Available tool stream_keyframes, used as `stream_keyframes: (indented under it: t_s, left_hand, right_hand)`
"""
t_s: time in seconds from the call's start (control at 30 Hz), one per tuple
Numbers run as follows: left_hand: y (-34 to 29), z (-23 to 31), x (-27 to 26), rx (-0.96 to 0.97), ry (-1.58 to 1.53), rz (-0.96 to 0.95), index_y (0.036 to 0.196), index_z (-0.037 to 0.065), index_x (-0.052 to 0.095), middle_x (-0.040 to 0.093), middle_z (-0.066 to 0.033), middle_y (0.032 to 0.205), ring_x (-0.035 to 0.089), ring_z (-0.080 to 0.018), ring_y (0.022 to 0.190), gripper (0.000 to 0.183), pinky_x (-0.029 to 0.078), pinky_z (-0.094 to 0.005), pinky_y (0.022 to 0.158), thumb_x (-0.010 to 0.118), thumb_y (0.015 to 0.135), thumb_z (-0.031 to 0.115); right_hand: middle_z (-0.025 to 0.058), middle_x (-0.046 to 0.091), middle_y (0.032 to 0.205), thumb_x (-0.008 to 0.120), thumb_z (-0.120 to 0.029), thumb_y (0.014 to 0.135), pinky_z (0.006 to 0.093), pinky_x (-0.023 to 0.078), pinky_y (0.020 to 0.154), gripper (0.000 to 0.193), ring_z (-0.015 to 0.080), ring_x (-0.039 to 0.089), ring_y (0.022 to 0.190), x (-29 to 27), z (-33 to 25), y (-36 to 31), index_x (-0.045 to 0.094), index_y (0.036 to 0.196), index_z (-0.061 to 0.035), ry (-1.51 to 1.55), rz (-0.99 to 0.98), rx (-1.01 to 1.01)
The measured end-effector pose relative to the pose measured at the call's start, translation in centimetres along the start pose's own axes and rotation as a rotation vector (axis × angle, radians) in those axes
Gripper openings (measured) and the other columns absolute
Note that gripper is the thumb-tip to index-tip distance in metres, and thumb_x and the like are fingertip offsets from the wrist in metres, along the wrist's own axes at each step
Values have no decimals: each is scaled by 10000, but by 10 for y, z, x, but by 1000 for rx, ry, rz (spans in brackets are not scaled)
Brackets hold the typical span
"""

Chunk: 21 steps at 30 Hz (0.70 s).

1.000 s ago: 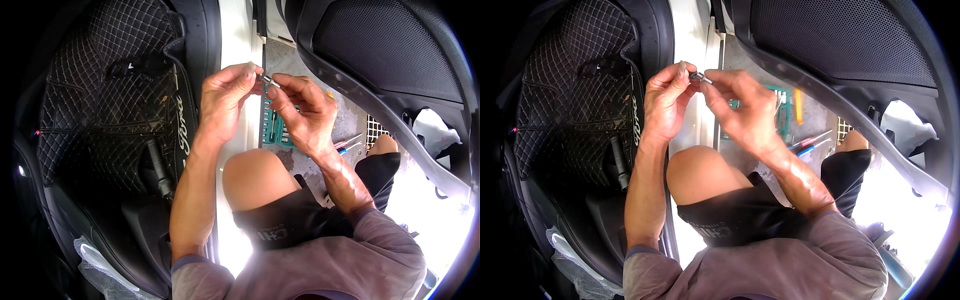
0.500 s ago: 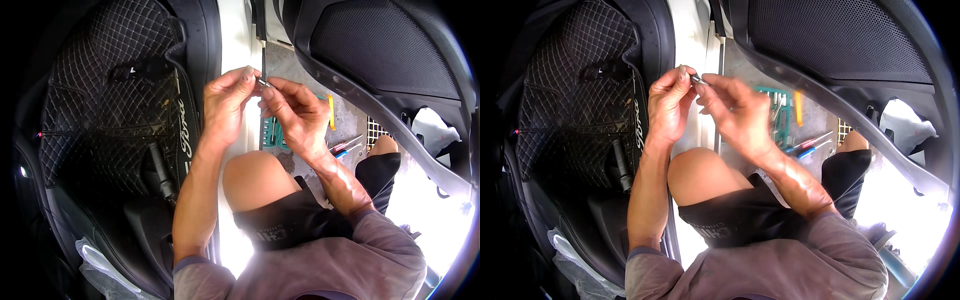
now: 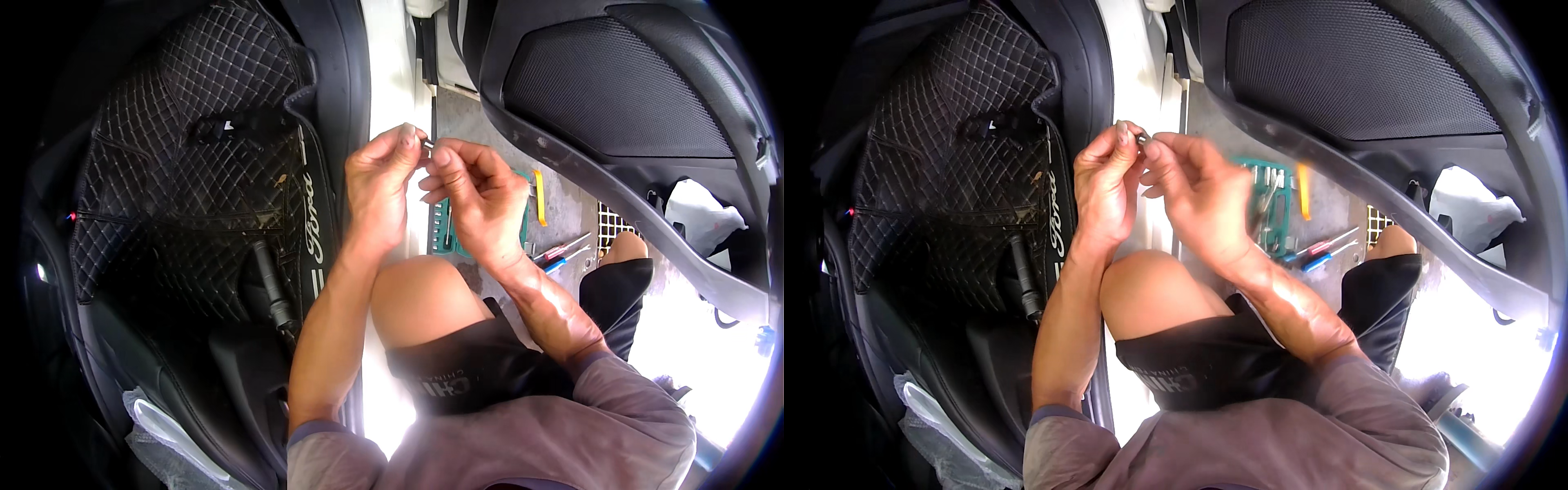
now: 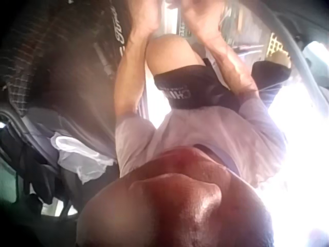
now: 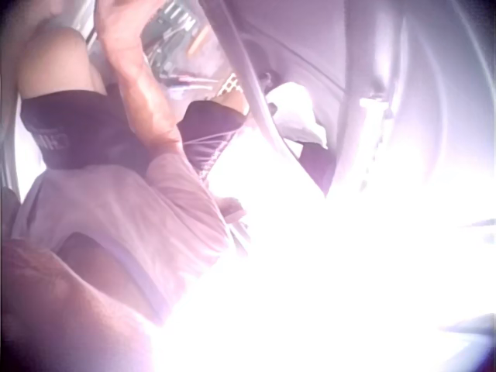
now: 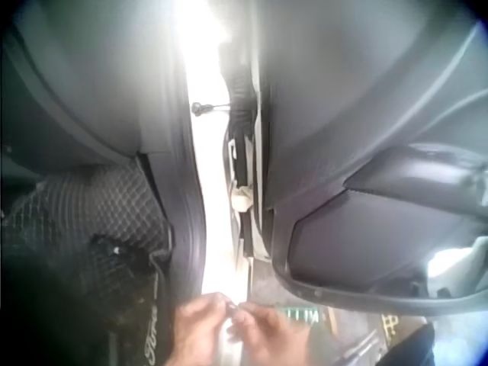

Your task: The person selects socket bits from a tool kit, attaches them to a screwdriver handle, and unscrews fasteners from the car door panel. The person then removes the screws and unfastens the interior door handle by hand.

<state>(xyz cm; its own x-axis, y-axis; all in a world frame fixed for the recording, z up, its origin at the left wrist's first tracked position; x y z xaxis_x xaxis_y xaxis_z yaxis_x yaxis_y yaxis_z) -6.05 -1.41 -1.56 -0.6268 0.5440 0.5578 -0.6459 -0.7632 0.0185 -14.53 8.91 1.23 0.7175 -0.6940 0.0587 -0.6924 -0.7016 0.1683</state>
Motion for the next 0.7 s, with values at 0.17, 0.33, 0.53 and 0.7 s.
stream_keyframes:
  t_s: [0.17, 0.33, 0.53, 0.7]
  left_hand:
    - [0, 9, 21, -22, 12, 8, 1014, 15, 666, 637, -16, 894, 579, -107, 828, 192, 476, -290, 806, 644, 993, 204]
    - [-6, 9, 3, -5, -112, -131, 1051, 24, 631, 616, -16, 1002, 571, -111, 940, 150, 476, -314, 861, 603, 1010, 166]
    - [-17, 12, -9, 39, -72, -49, 1061, 36, 624, 626, -35, 1025, 582, -138, 982, 194, 478, -325, 915, 574, 1028, 221]
    - [-14, 17, -3, 12, -72, -89, 1075, 38, 610, 607, -35, 1009, 560, -141, 997, 196, 472, -348, 933, 583, 1016, 223]
  right_hand:
    - [151, 725, 880, 695, -80, 934, 292, 588, 635, 192, 184, 724, 738, -10, 0, 11, 674, 1084, 37, -213, 37, -317]
    - [171, 689, 830, 717, -92, 884, 387, 550, 625, 187, 319, 690, 689, -10, -39, 10, 712, 1056, -22, -425, -51, -509]
    - [142, 643, 832, 664, -74, 877, 384, 574, 682, 285, 302, 674, 762, 4, -48, 8, 668, 1152, 3, -511, -300, -621]
    - [95, 643, 819, 669, -69, 864, 359, 554, 634, 231, 254, 661, 734, 5, -57, 12, 681, 1088, -12, -581, -306, -814]
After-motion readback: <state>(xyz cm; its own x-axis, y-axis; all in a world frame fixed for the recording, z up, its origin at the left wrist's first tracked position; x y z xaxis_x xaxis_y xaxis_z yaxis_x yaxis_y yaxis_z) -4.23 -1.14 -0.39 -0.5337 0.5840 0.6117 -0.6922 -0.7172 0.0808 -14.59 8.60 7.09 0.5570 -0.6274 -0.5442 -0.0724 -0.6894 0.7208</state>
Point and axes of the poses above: each hand's wrist, its own y-axis towards the middle knuckle, its own x-axis out of the palm, z = x × y, the point moved 4 cm from there along y, towards the middle knuckle
